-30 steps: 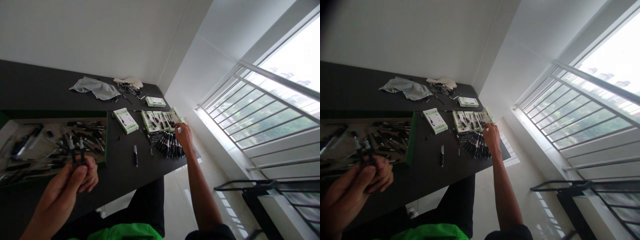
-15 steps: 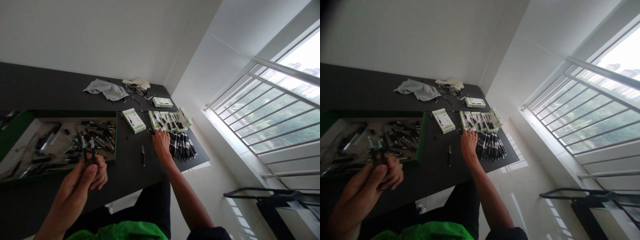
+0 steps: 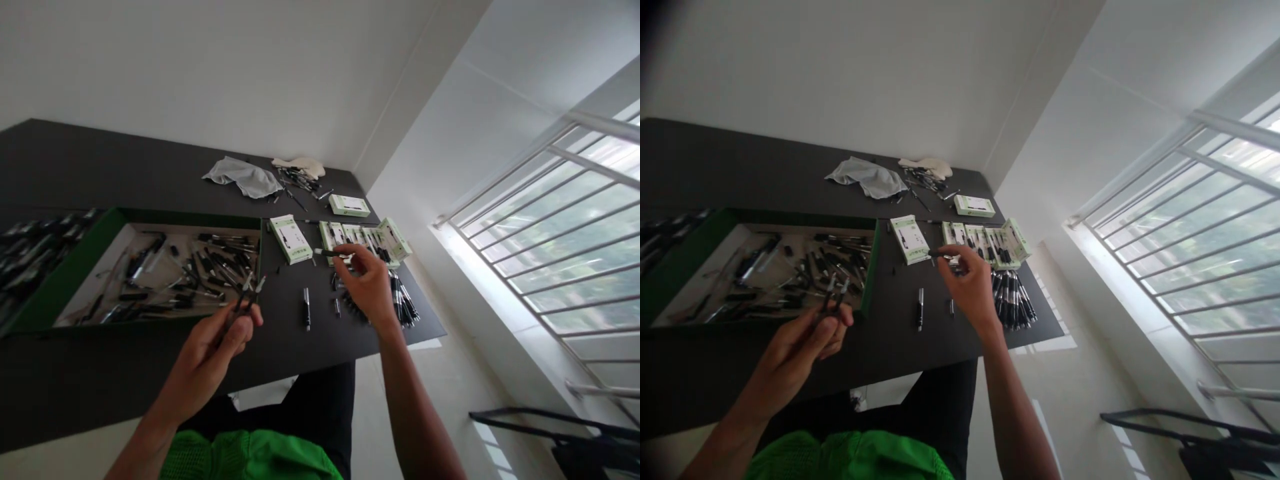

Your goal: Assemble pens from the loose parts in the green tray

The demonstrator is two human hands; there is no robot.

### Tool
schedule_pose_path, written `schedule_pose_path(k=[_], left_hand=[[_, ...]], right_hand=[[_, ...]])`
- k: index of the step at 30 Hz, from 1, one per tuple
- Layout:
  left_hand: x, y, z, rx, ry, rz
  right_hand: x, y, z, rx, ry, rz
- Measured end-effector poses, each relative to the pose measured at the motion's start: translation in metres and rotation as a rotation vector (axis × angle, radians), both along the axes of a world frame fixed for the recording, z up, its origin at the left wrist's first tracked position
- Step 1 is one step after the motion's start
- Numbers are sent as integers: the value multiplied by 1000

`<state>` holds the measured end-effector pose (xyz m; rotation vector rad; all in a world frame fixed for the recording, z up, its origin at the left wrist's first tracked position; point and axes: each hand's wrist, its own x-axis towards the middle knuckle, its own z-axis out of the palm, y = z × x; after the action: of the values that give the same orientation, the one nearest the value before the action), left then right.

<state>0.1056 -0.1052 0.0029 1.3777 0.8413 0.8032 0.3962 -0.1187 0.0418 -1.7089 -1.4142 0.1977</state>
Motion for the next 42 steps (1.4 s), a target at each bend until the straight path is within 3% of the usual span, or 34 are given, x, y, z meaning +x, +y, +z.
schedule_pose_path(k=[3, 7, 13, 29, 31, 34, 36, 38, 40, 42], left_hand=[[2, -1, 1, 34, 50, -37], [5, -4, 5, 95, 132, -42], [4, -6, 12, 189, 198, -52], [-1, -8, 21, 259, 222, -35], [-2, -8, 20, 256, 221, -32], [-9, -7, 14, 212, 166, -38], [-18, -5, 7, 151, 70, -6], [-32, -2, 1, 93, -64, 68], [-48, 2, -3, 65, -186, 149], [-64, 8, -5, 62, -249, 226]], right_hand=[[-5, -14, 35, 81, 165, 137], [-20, -22, 70, 115, 115, 271], [-35, -17, 91, 152, -84, 361], [-45, -13, 89, 115, -190, 484], [-42, -14, 89, 120, -125, 469], [-34, -14, 85, 272, 116, 353], [-28, -10, 77, 376, 250, 276], [-22, -4, 63, 366, 273, 227], [-17, 2, 42, 223, 180, 181], [-12, 8, 16, -37, -12, 143]])
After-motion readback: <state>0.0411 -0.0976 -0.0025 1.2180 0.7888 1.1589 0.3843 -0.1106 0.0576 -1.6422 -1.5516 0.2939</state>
